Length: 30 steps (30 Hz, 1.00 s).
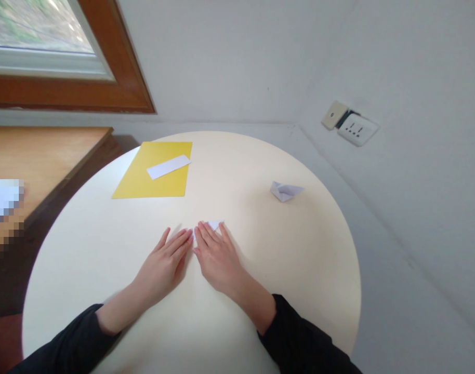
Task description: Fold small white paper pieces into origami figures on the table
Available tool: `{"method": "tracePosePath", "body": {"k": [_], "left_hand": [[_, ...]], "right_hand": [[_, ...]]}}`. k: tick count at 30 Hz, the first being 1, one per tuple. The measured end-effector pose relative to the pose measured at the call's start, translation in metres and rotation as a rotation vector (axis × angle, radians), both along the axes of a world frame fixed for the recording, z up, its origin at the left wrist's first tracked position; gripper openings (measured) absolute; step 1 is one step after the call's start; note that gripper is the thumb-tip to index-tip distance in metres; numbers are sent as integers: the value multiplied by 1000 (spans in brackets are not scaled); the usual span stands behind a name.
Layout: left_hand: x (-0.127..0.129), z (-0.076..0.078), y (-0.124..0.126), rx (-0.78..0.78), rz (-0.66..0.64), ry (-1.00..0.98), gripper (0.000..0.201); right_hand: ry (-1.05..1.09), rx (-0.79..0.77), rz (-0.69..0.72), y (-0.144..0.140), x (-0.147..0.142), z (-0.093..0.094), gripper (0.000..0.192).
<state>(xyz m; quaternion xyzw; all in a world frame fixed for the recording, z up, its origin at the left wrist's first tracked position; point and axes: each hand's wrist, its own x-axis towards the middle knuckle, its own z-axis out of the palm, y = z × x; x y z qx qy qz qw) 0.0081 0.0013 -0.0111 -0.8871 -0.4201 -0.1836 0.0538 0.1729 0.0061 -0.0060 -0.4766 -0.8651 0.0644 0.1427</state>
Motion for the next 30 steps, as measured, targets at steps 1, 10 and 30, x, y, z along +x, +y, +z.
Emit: {"method": "tracePosePath", "body": {"k": [1, 10, 30], "left_hand": [[-1, 0, 0, -1, -2, 13, 42], [-5, -3, -2, -2, -2, 13, 44], [22, 11, 28, -184, 144, -210, 17]], "right_hand": [[-1, -2, -5, 0, 0, 0, 43], [-20, 23, -65, 2, 5, 1, 41], [288, 21, -167, 16, 12, 0, 33]]}}
